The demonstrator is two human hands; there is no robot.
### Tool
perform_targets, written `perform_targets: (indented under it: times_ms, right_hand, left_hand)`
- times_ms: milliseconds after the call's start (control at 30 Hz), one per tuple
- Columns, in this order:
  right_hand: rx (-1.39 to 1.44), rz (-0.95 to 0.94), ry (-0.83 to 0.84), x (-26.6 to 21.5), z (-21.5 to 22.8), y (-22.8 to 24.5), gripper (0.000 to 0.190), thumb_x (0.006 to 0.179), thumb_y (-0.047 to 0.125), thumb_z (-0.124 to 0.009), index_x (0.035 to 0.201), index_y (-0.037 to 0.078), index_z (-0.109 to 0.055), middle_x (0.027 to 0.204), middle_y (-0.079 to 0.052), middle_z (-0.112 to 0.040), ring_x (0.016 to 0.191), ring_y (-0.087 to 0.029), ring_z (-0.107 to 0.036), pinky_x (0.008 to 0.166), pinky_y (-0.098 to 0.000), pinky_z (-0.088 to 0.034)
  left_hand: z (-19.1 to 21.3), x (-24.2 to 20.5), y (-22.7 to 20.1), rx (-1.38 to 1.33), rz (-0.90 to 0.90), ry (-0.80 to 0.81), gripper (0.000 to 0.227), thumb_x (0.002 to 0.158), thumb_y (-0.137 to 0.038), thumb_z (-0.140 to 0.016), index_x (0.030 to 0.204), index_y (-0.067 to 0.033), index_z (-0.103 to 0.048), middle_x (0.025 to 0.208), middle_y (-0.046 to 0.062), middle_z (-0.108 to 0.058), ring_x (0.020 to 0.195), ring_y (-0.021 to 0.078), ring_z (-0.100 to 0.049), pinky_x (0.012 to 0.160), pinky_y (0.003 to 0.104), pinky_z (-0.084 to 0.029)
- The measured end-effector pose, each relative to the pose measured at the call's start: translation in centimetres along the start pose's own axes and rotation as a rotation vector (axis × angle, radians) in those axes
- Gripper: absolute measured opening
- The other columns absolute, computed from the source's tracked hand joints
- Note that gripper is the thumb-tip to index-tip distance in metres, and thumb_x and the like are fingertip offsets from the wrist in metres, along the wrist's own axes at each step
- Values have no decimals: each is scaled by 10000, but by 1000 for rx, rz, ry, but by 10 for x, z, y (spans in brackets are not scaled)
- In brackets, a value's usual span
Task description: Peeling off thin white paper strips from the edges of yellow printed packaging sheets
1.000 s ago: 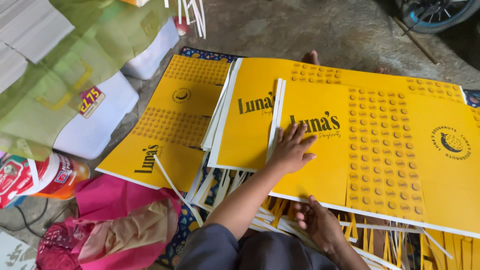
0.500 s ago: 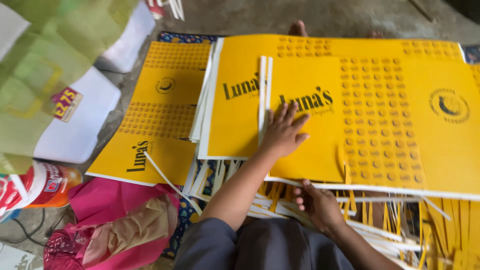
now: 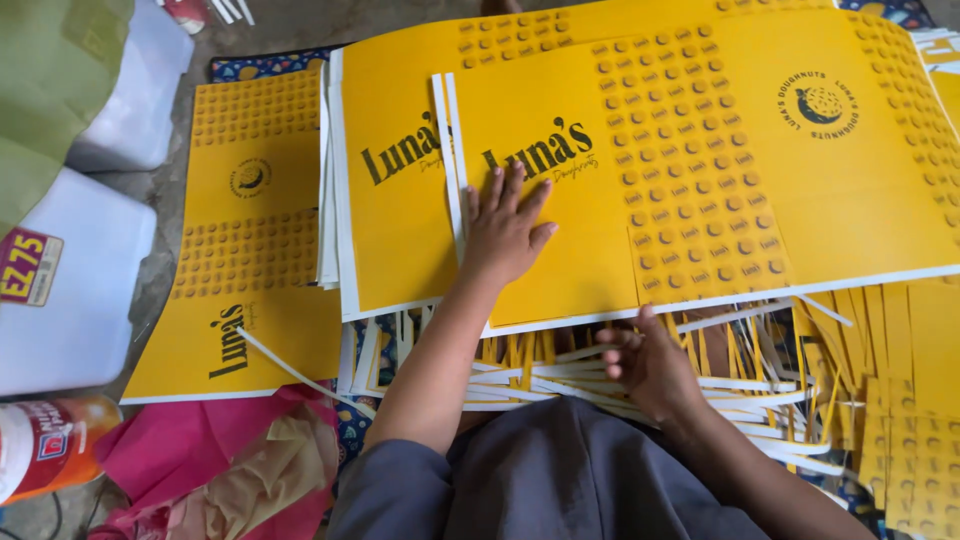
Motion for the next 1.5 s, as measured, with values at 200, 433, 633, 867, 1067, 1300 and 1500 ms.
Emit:
perform_targets:
  times_ms: [200,433,633,867,1067,1300,1500]
  right_hand:
    - [66,118,-101,6,43,28,350,1130,403,-448,1088,99,-615,941,-81,-760,645,-191,-724,500,-281,-617]
    - [31,212,-115,10,40,30,215,1091,264,-552,1089,57,-608,960,-170,-744,640,-260,-736,491,-369,-639]
    - [46,237,-115,-17,36,43,165,1077,175,-554,1091,15,-591,907,-203,-722,610,-251,-729,486,-354,-641]
    - [8,190,-52,-42,38,45,328,1064,209,-528,1327,16,-565,1006,-206,-732,653,-236,-739,507,-341,-643]
    - [141,199,-129,-73,55,75,107,1031,222,-536,947,158,-518,1188,-254,-743,648,-183,-634,531,-248,-474]
    - [209,149,-165,-53,116,76,164,1078,281,-557,981,153,-522,1186,-224,-738,634,-97,-610,529,-174,-534]
    - [129,127,-148,-52,101,67,167,1055,224,-560,920,132,-526,1093,-214,-740,648,-128,-601,521,-222,-495]
  left_hand:
    - [-5,2,2,6,-10,-17,630,1072,-573,-335,1637,-297,-307,1729,165,-108,1595,392,-47,1213,672,27]
    - [-3,2,2,-4,-16,-18,625,1070,-556,-363,1632,-286,-325,1723,176,-131,1592,398,-55,1212,670,28]
    - [2,1,0,-9,-12,7,626,1073,-548,-368,1634,-276,-319,1724,179,-123,1593,396,-58,1216,659,33]
    - [4,-10,4,3,-21,45,635,1069,-547,-379,1640,-282,-295,1729,174,-87,1594,393,-40,1217,663,26]
    - [12,-37,40,120,19,97,678,1007,-610,-351,1613,-317,-262,1720,68,-81,1571,351,-13,1211,604,-70]
    - [30,-71,107,18,154,124,675,936,-465,-618,1560,-343,-394,1719,30,-135,1576,346,-83,1209,607,-76]
    - [57,-54,51,162,182,135,613,973,-428,-575,1547,-320,-390,1694,156,-137,1547,435,-81,1233,605,-47]
Point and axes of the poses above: each hand's wrist, its own x-axis towards the middle knuckle, its own z-axis out of the back of the hand, y = z × x, the point moved 10 cm from there along x, towards the middle knuckle
